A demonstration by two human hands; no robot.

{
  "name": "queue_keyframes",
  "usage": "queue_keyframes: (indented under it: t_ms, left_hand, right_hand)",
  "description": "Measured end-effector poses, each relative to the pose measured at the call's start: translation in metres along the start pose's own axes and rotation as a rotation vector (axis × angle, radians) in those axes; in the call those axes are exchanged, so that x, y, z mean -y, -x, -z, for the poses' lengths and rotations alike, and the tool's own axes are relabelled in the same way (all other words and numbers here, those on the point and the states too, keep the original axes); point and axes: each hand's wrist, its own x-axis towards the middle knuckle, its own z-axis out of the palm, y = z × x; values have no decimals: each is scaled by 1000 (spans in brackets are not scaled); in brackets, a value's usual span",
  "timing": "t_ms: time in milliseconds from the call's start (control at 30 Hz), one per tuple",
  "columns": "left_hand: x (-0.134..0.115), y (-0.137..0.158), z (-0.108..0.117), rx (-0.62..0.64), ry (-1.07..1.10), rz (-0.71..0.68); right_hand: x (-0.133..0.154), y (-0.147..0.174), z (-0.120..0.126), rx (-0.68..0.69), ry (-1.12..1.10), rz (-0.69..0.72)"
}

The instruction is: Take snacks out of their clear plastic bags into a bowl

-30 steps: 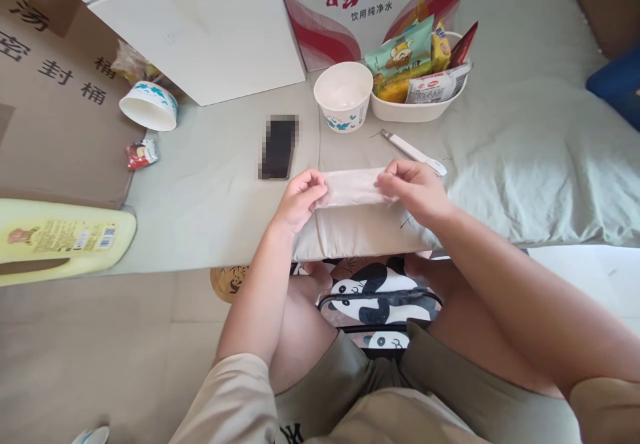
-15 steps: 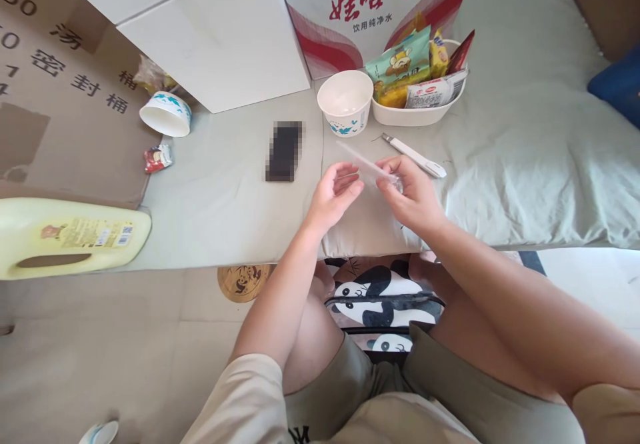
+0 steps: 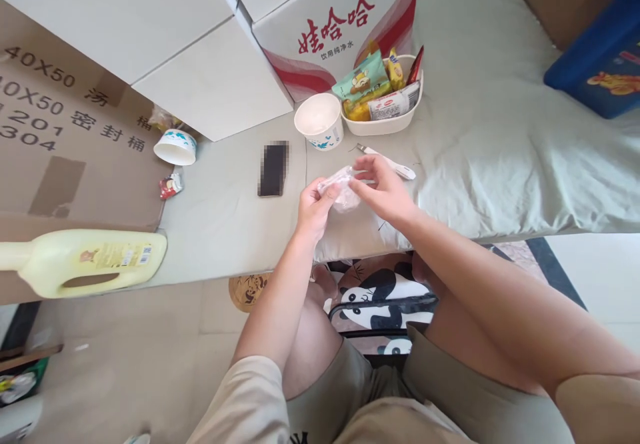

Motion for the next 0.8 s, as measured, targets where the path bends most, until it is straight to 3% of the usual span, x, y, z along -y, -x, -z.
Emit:
queue_keyframes:
  t_ms: [67, 133, 233, 333, 400, 533, 600, 667, 733, 800]
  left_hand:
    - [-4, 3, -3, -29, 2, 22]
    - [-5, 8, -4, -22, -4, 54]
    - [-2, 11, 1, -9, -27, 96]
    - [-5, 1, 15, -96, -148, 21]
    - [-23, -17, 24, -178, -316, -96]
    - [-85, -75, 23, -305, -824, -357]
    - [-109, -110, 10, -243, -1052, -415]
    - [-115, -144, -6, -110, -1224, -397]
    - [-107, -173, -20, 25, -1321, -255]
    - [-92, -194, -28, 130, -1234, -127]
  right_hand:
    - [1, 0, -3, 159, -99, -51]
    - [2, 1, -7, 231, -113, -66]
    - [6, 5, -11, 201, -54, -39]
    - [11, 7, -12, 191, 11, -26]
    - [14, 5, -12, 189, 64, -27]
    - [20, 0, -10, 223, 146, -61]
    - [22, -3, -10, 255, 157, -74]
    - [24, -6, -11, 276, 159, -74]
    - [25, -7, -13, 277, 165, -65]
    - [26, -8, -13, 277, 172, -57]
